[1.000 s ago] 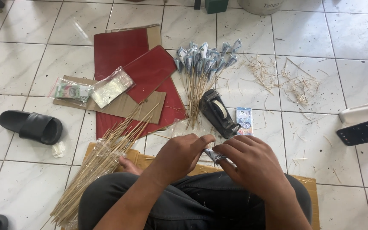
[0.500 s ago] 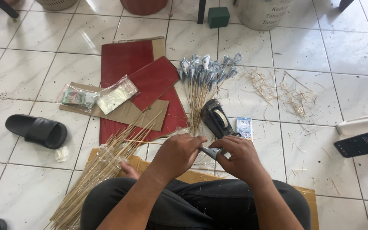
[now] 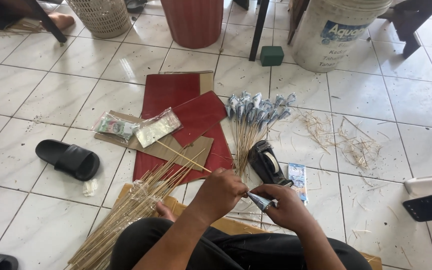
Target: Preparing bamboo sticks for a money bouquet by shaving them with a knife and attaching plastic holders to the ends.
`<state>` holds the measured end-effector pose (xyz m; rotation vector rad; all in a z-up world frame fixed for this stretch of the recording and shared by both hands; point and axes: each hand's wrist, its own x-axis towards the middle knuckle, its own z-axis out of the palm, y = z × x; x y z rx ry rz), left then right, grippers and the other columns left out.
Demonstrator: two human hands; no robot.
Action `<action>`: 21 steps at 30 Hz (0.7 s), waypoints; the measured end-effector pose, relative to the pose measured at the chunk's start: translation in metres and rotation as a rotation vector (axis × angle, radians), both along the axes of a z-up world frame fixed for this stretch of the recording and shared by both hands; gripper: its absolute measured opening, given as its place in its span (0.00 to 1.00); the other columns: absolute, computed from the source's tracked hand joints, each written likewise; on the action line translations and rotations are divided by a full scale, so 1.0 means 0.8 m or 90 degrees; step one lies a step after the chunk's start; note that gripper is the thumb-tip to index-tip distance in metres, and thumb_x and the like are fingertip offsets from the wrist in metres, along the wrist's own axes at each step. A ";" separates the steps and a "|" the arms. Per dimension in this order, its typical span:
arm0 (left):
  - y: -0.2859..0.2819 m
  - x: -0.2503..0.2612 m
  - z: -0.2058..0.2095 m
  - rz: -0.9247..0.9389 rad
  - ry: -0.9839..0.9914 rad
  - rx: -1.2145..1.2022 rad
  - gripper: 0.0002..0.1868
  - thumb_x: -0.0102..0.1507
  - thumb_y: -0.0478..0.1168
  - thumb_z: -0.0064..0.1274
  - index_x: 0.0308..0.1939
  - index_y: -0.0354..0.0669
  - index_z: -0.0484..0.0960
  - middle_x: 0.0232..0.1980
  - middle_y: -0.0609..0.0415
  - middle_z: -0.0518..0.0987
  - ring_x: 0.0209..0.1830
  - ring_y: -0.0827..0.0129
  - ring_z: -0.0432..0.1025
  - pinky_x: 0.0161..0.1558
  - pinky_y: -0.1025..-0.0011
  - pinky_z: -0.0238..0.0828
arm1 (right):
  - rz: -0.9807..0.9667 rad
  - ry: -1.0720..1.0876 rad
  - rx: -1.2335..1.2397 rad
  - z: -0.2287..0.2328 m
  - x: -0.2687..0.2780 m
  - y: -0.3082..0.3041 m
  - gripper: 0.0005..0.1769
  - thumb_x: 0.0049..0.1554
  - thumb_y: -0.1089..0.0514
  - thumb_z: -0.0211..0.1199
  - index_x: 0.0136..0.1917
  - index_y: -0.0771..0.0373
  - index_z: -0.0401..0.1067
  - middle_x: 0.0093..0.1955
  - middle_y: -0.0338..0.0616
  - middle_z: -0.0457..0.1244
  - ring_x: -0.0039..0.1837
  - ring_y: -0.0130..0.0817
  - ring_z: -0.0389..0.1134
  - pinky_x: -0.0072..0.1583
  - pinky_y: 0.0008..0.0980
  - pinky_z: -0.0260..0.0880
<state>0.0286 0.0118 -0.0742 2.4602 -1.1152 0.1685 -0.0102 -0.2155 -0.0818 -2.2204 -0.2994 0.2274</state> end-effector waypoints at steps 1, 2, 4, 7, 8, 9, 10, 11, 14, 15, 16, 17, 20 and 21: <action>0.000 0.000 0.001 -0.008 0.003 0.000 0.03 0.62 0.38 0.61 0.37 0.50 0.90 0.32 0.59 0.84 0.36 0.60 0.73 0.41 0.56 0.67 | 0.003 -0.008 -0.025 -0.003 0.000 0.000 0.29 0.38 0.66 0.55 0.52 0.52 0.82 0.47 0.34 0.77 0.48 0.32 0.77 0.51 0.33 0.75; 0.000 -0.002 0.002 -0.016 0.008 0.001 0.04 0.62 0.38 0.61 0.39 0.50 0.90 0.33 0.59 0.84 0.37 0.59 0.72 0.42 0.56 0.67 | 0.007 -0.014 -0.049 -0.008 -0.001 0.000 0.28 0.39 0.67 0.55 0.50 0.52 0.83 0.44 0.34 0.77 0.42 0.32 0.75 0.44 0.34 0.73; 0.002 -0.002 0.007 -0.021 0.001 -0.012 0.04 0.62 0.38 0.62 0.38 0.50 0.90 0.32 0.59 0.84 0.37 0.59 0.73 0.42 0.56 0.68 | 0.020 -0.023 0.004 -0.004 -0.002 0.005 0.20 0.45 0.63 0.59 0.50 0.55 0.83 0.43 0.35 0.77 0.43 0.30 0.75 0.45 0.33 0.72; 0.005 -0.003 0.015 -0.034 -0.012 -0.033 0.03 0.61 0.38 0.62 0.37 0.49 0.90 0.31 0.57 0.84 0.36 0.59 0.74 0.42 0.56 0.68 | 0.028 -0.048 0.078 -0.002 -0.002 0.011 0.10 0.52 0.58 0.65 0.46 0.58 0.83 0.40 0.36 0.76 0.40 0.27 0.73 0.43 0.31 0.70; 0.006 -0.005 0.017 -0.041 -0.017 -0.040 0.03 0.61 0.36 0.62 0.37 0.48 0.90 0.31 0.56 0.84 0.35 0.58 0.74 0.42 0.55 0.68 | 0.026 -0.065 0.098 -0.002 -0.003 0.012 0.08 0.52 0.56 0.67 0.44 0.59 0.83 0.37 0.36 0.75 0.37 0.25 0.71 0.40 0.31 0.68; 0.006 -0.012 0.017 -0.040 -0.009 -0.041 0.03 0.61 0.36 0.62 0.37 0.48 0.90 0.31 0.56 0.84 0.35 0.58 0.74 0.42 0.55 0.68 | 0.026 -0.056 0.098 -0.002 -0.011 0.014 0.08 0.52 0.56 0.67 0.44 0.59 0.83 0.37 0.36 0.75 0.37 0.25 0.71 0.40 0.31 0.68; 0.006 -0.010 0.021 -0.041 -0.028 -0.046 0.03 0.60 0.37 0.63 0.37 0.48 0.90 0.31 0.56 0.84 0.35 0.59 0.74 0.41 0.55 0.68 | 0.008 -0.076 0.097 0.000 -0.009 0.016 0.06 0.52 0.58 0.67 0.42 0.60 0.82 0.35 0.36 0.74 0.36 0.25 0.70 0.39 0.31 0.67; 0.006 -0.008 0.025 -0.042 -0.047 -0.052 0.03 0.60 0.37 0.65 0.37 0.47 0.91 0.32 0.56 0.85 0.35 0.59 0.74 0.40 0.56 0.68 | -0.011 -0.095 0.096 0.003 -0.008 0.018 0.05 0.52 0.59 0.67 0.40 0.60 0.82 0.34 0.36 0.73 0.34 0.26 0.70 0.37 0.32 0.66; 0.005 -0.011 0.029 -0.024 -0.085 -0.050 0.10 0.60 0.35 0.62 0.44 0.50 0.91 0.32 0.56 0.84 0.34 0.57 0.73 0.39 0.55 0.66 | -0.039 -0.133 0.117 -0.002 -0.009 0.019 0.07 0.50 0.56 0.68 0.40 0.59 0.82 0.36 0.37 0.76 0.38 0.29 0.77 0.41 0.33 0.73; 0.005 -0.010 0.033 -0.025 -0.093 -0.051 0.10 0.60 0.35 0.62 0.44 0.50 0.91 0.32 0.56 0.84 0.34 0.57 0.73 0.39 0.55 0.66 | -0.039 -0.141 0.116 0.001 -0.005 0.019 0.07 0.50 0.56 0.68 0.40 0.59 0.82 0.36 0.37 0.76 0.38 0.29 0.77 0.41 0.33 0.73; 0.006 -0.014 0.035 -0.006 -0.087 -0.034 0.09 0.62 0.39 0.62 0.45 0.52 0.91 0.34 0.58 0.85 0.36 0.57 0.73 0.42 0.54 0.67 | -0.037 -0.108 0.129 0.003 -0.006 0.019 0.09 0.50 0.54 0.65 0.39 0.59 0.82 0.34 0.36 0.75 0.37 0.28 0.76 0.40 0.32 0.73; 0.007 -0.018 0.036 0.013 -0.081 -0.018 0.09 0.63 0.43 0.61 0.47 0.53 0.91 0.37 0.59 0.86 0.39 0.58 0.73 0.46 0.53 0.68 | -0.034 -0.075 0.141 0.003 -0.007 0.020 0.11 0.51 0.52 0.62 0.37 0.58 0.82 0.32 0.35 0.75 0.36 0.27 0.76 0.39 0.31 0.73; 0.010 -0.018 0.038 0.038 -0.068 -0.003 0.08 0.63 0.42 0.62 0.45 0.55 0.91 0.36 0.60 0.86 0.39 0.59 0.73 0.41 0.54 0.67 | -0.019 -0.047 0.181 0.004 -0.004 0.024 0.10 0.51 0.56 0.61 0.35 0.58 0.82 0.32 0.35 0.75 0.36 0.26 0.76 0.39 0.29 0.74; 0.012 -0.016 0.038 0.038 -0.070 -0.004 0.08 0.63 0.42 0.62 0.45 0.55 0.91 0.36 0.60 0.86 0.39 0.59 0.73 0.41 0.54 0.67 | -0.018 -0.049 0.180 0.004 -0.002 0.023 0.10 0.51 0.56 0.61 0.35 0.58 0.82 0.32 0.35 0.75 0.36 0.26 0.76 0.39 0.29 0.74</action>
